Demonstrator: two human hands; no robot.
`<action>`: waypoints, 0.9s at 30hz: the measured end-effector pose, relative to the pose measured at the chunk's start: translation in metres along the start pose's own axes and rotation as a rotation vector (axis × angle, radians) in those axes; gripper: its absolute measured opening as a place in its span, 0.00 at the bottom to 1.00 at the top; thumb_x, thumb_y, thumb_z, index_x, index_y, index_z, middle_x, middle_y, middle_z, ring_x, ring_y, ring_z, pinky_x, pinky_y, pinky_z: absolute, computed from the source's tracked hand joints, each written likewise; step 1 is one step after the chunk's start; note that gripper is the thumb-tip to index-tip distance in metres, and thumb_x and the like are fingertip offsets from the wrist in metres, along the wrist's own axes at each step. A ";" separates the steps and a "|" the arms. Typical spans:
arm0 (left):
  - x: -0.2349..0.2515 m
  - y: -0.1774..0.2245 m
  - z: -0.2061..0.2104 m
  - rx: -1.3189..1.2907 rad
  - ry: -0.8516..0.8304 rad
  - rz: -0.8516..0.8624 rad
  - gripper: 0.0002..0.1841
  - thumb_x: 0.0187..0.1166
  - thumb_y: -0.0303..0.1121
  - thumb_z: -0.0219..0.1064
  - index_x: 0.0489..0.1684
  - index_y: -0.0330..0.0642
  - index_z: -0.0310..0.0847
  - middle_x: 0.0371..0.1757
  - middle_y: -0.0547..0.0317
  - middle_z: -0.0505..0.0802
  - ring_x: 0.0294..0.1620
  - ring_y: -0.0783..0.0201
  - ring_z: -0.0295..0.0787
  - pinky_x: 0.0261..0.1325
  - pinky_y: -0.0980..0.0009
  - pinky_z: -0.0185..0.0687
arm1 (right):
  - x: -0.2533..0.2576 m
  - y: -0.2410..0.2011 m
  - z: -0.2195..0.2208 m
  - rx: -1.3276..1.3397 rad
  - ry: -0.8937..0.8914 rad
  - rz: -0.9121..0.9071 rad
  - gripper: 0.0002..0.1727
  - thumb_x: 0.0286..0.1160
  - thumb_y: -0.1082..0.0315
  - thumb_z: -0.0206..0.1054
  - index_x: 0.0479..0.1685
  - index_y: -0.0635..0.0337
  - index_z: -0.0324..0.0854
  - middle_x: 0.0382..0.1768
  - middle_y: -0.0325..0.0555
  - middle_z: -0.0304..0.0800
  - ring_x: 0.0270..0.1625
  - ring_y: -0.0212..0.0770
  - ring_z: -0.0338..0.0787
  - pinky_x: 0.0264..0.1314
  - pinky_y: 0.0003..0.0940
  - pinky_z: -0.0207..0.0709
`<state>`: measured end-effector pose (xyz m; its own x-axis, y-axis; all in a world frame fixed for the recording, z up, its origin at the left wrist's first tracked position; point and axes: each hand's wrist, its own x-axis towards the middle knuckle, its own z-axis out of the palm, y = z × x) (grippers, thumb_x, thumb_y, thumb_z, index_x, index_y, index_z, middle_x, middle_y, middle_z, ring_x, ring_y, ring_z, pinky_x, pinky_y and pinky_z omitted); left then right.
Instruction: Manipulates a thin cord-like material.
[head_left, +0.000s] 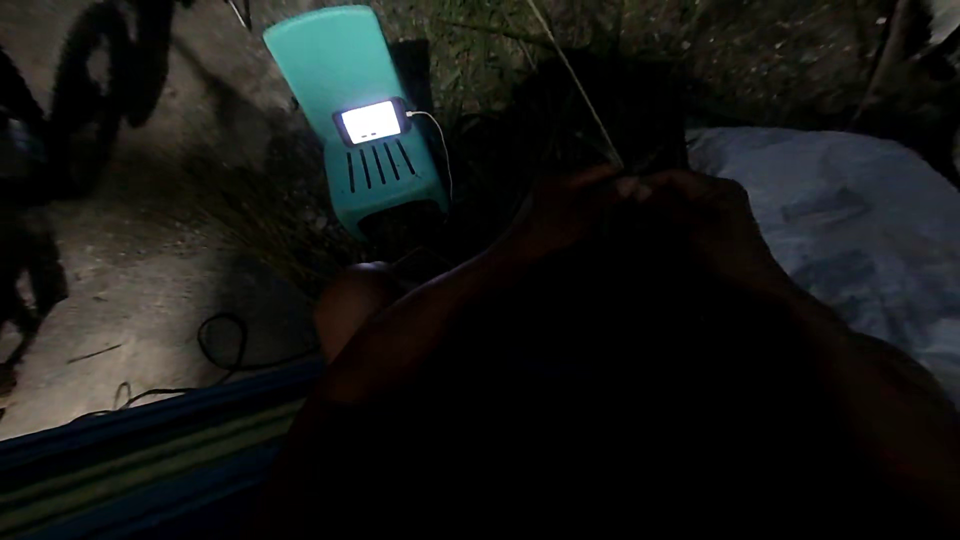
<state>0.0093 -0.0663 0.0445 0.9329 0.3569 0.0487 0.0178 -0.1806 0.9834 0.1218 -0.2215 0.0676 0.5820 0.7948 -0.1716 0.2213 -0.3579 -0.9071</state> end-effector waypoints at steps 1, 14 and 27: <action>0.001 0.002 -0.002 0.007 0.008 -0.034 0.15 0.91 0.35 0.59 0.58 0.32 0.85 0.39 0.56 0.90 0.32 0.75 0.81 0.40 0.77 0.80 | 0.000 -0.001 0.000 -0.022 0.003 -0.006 0.13 0.90 0.62 0.57 0.54 0.59 0.83 0.24 0.30 0.81 0.21 0.20 0.77 0.23 0.17 0.75; 0.021 -0.005 -0.021 -0.167 0.179 -0.119 0.16 0.91 0.36 0.58 0.63 0.35 0.83 0.26 0.65 0.81 0.19 0.77 0.72 0.22 0.81 0.71 | -0.004 -0.005 -0.006 -0.072 -0.004 -0.005 0.12 0.90 0.62 0.58 0.53 0.60 0.84 0.24 0.28 0.81 0.21 0.17 0.77 0.22 0.16 0.74; 0.005 0.002 0.003 -0.029 0.047 -0.064 0.16 0.90 0.36 0.60 0.59 0.32 0.86 0.35 0.58 0.90 0.29 0.76 0.80 0.36 0.78 0.79 | -0.003 0.000 -0.006 0.049 0.003 -0.014 0.12 0.90 0.63 0.57 0.51 0.57 0.84 0.22 0.26 0.80 0.20 0.18 0.76 0.22 0.15 0.73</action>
<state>0.0148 -0.0677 0.0461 0.9121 0.4100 -0.0069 0.0659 -0.1298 0.9894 0.1249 -0.2267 0.0703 0.5817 0.7980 -0.1576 0.1913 -0.3225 -0.9270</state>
